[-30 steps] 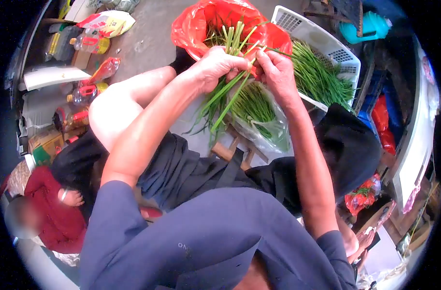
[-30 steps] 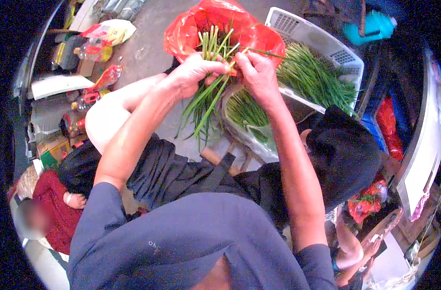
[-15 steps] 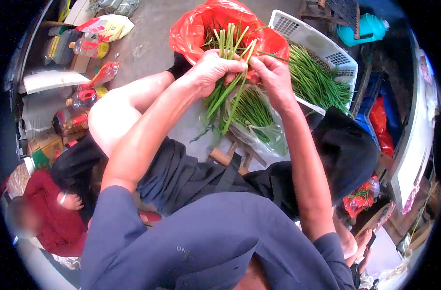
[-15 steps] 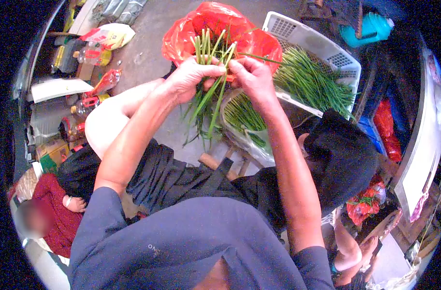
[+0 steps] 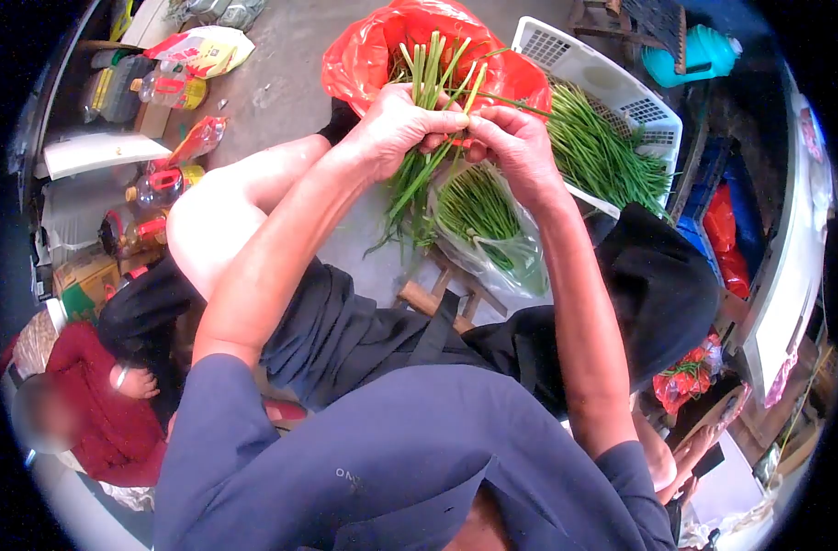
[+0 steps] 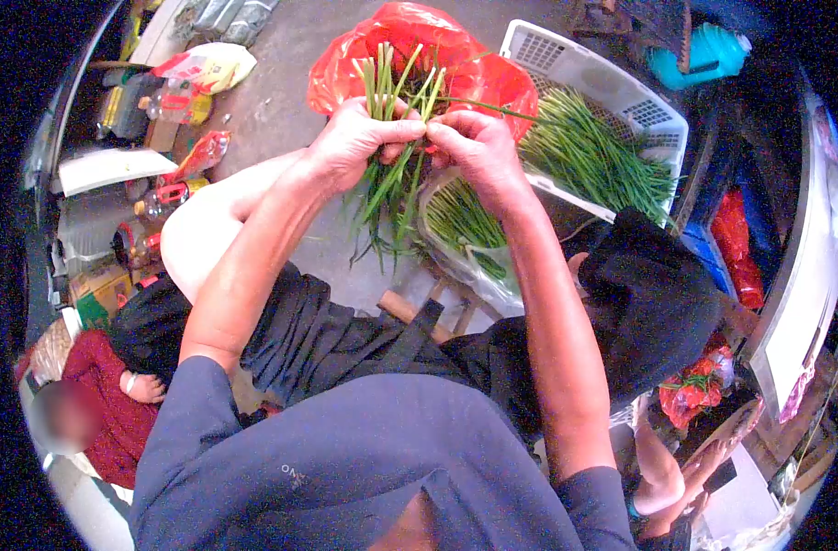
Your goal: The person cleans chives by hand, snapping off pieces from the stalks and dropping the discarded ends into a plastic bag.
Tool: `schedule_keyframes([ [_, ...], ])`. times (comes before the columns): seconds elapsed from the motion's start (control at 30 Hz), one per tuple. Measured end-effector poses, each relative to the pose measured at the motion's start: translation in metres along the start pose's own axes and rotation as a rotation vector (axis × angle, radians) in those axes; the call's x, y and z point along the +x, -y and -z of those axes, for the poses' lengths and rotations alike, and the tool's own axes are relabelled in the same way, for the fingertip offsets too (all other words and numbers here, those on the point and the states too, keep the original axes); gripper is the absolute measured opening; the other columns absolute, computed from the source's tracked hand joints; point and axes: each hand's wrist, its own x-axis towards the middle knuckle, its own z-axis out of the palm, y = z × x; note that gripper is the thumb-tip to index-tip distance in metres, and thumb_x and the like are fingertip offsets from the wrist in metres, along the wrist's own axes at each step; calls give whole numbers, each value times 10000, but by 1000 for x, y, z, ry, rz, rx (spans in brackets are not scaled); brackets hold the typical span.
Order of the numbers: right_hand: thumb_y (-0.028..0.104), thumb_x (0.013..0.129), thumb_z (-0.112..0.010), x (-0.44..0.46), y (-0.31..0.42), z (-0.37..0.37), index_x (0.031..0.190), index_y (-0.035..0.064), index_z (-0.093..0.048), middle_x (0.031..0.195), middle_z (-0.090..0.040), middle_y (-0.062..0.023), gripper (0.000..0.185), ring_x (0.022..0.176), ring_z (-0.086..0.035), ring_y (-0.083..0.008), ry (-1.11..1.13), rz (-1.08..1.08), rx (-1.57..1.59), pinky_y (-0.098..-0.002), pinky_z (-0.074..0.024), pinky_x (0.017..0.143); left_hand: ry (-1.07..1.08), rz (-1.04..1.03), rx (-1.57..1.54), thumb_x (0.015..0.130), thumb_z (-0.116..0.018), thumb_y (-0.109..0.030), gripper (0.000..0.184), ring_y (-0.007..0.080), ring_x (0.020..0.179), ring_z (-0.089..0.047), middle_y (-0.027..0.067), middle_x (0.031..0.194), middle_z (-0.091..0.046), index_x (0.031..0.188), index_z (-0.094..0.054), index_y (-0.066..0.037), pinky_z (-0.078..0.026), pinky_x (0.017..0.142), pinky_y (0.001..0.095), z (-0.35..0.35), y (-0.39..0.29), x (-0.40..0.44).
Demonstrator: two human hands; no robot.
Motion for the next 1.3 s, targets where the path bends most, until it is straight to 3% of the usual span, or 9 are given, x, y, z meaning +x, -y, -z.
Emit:
schedule_keyframes([
  [0.33,157,785,-636,5,-6,8,782,46,-624,671,-585,8,111,602,-533,-83,-3,-13,-12,-232,-410,550,36,55,53,773,-704,-102,94,52,509,-464,3,679,-599,803,-637,-43,-334,457,205,0,-2,-1],
  [0.57,114,794,-600,2,15,22,799,53,-597,720,-595,-34,61,596,-571,-132,-130,-9,346,-317,-529,627,14,58,119,768,-701,-119,112,57,505,-463,17,672,-599,802,-627,-43,-325,457,207,5,1,-2],
  [0.7,87,814,-597,12,14,34,867,28,-591,754,-603,-35,80,596,-558,-110,-146,86,495,-270,-510,599,-22,56,57,772,-697,-117,110,60,491,-453,23,674,-602,811,-622,-47,-325,452,213,6,1,0],
  [0.77,74,843,-600,17,13,34,871,33,-576,781,-607,-32,55,585,-470,-58,-201,119,441,-238,-458,600,-26,64,34,773,-696,-118,109,62,486,-450,23,676,-606,813,-620,-50,-324,450,214,4,-1,0],
  [0.9,38,853,-599,33,13,22,912,5,-576,784,-608,-38,71,597,-500,-74,-249,118,445,-229,-469,595,-13,108,-19,776,-695,-122,110,62,482,-443,26,690,-618,821,-613,-63,-319,447,209,4,-3,-2],
  [1.1,96,831,-624,63,20,4,943,-25,-607,817,-647,-81,165,622,-614,-136,-434,315,166,-264,-509,587,-11,101,-124,790,-678,-118,94,57,479,-439,37,714,-632,831,-609,-70,-318,444,200,10,-2,-2],
  [1.17,141,842,-637,66,16,3,949,-32,-619,810,-651,-81,204,625,-612,-132,-443,302,143,-273,-514,596,0,111,-145,796,-671,-117,87,55,482,-441,39,720,-636,833,-608,-70,-318,444,196,12,-2,-1],
  [1.23,213,854,-652,60,16,1,958,-32,-623,820,-652,-79,268,621,-603,-124,-274,167,116,-271,-514,595,-32,126,-166,805,-660,-118,80,47,493,-445,40,728,-638,839,-610,-66,-318,444,188,13,-3,-1],
  [1.3,238,879,-647,51,15,-5,947,-8,-639,819,-659,-59,255,625,-573,-62,-278,86,111,-196,-459,569,-40,115,-165,807,-659,-119,81,44,499,-447,40,732,-640,842,-612,-63,-317,446,185,14,-3,0],
])
